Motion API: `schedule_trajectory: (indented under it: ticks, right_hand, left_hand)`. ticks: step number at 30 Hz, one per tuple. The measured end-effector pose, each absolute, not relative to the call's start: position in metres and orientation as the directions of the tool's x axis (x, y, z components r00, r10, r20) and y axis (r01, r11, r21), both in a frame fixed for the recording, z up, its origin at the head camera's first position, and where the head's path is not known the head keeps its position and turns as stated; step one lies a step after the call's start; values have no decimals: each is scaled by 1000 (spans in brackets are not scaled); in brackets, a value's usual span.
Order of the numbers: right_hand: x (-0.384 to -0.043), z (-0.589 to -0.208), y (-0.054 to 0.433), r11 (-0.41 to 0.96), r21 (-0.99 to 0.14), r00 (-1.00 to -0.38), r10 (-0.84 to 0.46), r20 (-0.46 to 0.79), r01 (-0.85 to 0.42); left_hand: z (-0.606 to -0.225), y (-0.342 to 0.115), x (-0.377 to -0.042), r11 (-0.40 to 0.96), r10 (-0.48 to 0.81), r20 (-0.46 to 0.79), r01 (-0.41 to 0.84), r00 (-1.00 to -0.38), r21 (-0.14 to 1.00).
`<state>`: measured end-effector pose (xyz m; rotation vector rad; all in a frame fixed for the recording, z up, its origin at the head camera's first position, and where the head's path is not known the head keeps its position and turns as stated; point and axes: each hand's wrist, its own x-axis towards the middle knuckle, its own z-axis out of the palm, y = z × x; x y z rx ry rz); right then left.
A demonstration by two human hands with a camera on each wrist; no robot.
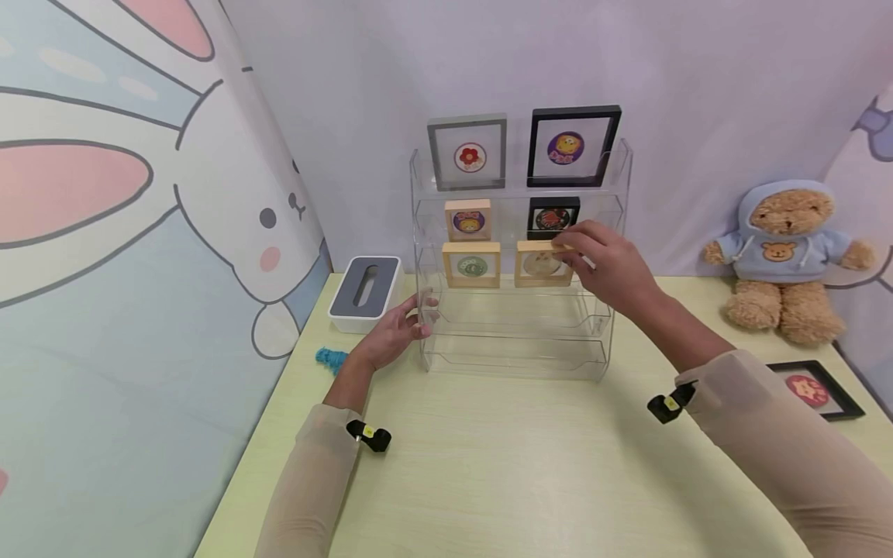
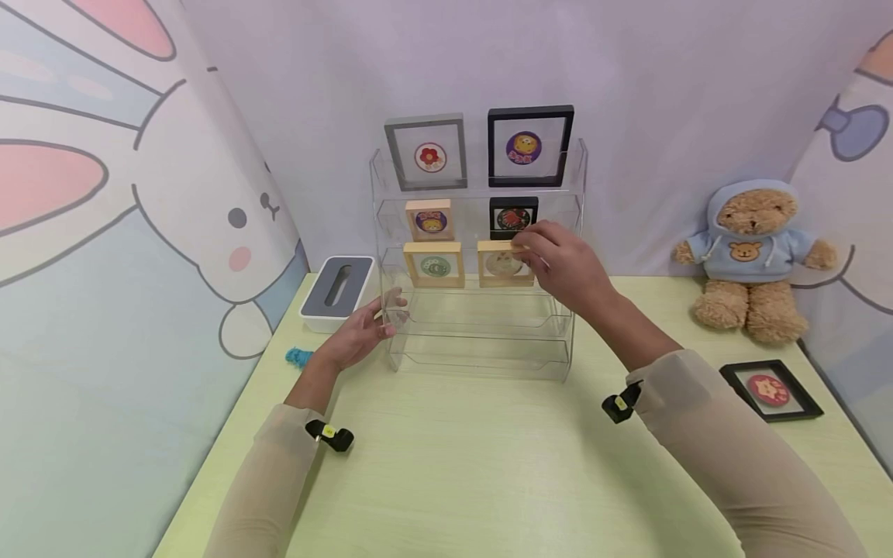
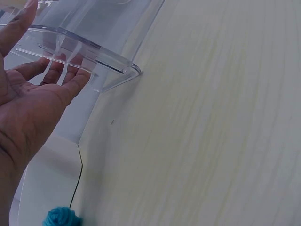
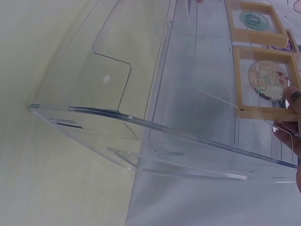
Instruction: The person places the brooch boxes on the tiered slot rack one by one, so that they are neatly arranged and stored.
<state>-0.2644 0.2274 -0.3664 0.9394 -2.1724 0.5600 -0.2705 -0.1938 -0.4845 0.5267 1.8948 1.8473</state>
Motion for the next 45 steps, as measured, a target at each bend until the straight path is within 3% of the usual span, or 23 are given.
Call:
schedule_trajectory:
  ticks: [12, 20, 25, 32, 35, 41, 45]
  right_hand:
    - [-259, -361, 238, 663, -75, -492, -470, 732, -745]
    - [-249, -348, 278, 570, -185, -432, -334, 838, -800]
    - [-233, -345, 327, 616, -258, -503, -264, 823, -745]
    - [-208, -364, 404, 807, -300, -739, -230, 633, -508]
    - [-200, -381, 433, 855, -299, -804, -203, 558, -424]
    - [-186, -426, 487, 876, -317, -839, -160, 519, -363]
    - [-176, -455, 514, 904, -342, -896, -90, 434, -257]
  left_hand:
    - [-484, -192, -269, 56, 550, -60, -35, -833, 998]
    - [-484, -191, -269, 70, 554, -61, -26, -830, 997]
    - [-483, -191, -269, 72, 549, -55, -18, -834, 997]
    - [-482, -192, -269, 69, 550, -45, -8, -834, 998]
    - [-482, -192, -268, 68, 552, -41, -4, -833, 998]
    - [-481, -193, -267, 73, 553, -41, 0, -832, 997]
    - [-481, -193, -267, 74, 554, -42, -1, -831, 997]
